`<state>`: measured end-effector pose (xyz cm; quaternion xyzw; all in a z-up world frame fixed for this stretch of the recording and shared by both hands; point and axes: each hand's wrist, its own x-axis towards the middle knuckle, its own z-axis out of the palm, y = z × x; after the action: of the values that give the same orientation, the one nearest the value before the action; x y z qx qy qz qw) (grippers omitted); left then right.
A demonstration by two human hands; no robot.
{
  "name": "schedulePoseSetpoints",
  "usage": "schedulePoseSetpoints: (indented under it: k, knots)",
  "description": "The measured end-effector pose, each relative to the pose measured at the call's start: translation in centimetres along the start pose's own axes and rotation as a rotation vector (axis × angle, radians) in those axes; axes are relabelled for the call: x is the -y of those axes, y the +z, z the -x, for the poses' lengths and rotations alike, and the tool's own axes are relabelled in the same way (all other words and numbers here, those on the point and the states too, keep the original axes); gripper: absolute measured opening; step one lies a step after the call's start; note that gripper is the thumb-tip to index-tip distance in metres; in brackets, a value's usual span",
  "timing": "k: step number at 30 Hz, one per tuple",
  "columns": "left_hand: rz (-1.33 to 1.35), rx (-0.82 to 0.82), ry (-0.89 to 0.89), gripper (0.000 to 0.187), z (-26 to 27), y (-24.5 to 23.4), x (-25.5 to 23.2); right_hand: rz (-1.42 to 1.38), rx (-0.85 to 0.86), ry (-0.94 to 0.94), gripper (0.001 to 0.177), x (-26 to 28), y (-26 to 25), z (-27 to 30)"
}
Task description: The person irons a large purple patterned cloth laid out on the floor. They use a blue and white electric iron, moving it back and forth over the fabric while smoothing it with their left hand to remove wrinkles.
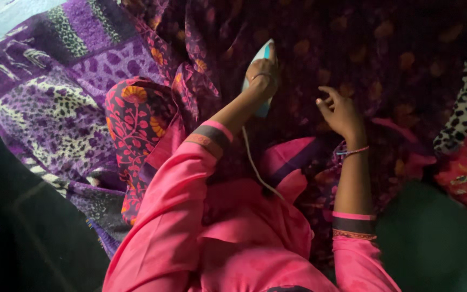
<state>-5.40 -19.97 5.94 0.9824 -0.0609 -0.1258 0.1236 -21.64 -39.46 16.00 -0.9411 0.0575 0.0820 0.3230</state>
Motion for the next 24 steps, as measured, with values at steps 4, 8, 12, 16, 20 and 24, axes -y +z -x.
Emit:
schedulePoseSetpoints:
  k: [4, 8, 12, 16, 20, 24]
  knots:
    - [0.026, -0.013, -0.048, 0.097, -3.3, -0.4, -1.7, 0.054, -0.022, -0.081, 0.049, -1.5, 0.4, -0.2]
    - [0.055, 0.0, -0.108, 0.097, -6.3, -1.4, -3.1, 0.11, 0.033, -0.04, 0.045, -2.3, 0.6, -0.5]
    - [0.065, 0.018, -0.159, 0.097, -9.2, -2.5, -4.3, -0.016, 0.106, 0.029, 0.052, -1.6, 1.2, -0.8]
    - [0.086, 0.029, -0.198, 0.097, -12.1, -3.3, -5.0, 0.011, 0.161, -0.005, 0.052, -2.4, 2.2, -1.6]
    - [0.127, -0.05, -0.226, 0.092, -14.4, -3.0, -5.1, -0.021, 0.206, -0.029, 0.051, -3.7, 3.0, -2.5]
    - [0.117, 0.023, -0.249, 0.102, -13.7, -4.2, -5.4, 0.021, 0.225, 0.01, 0.052, -4.2, 3.3, -2.8]
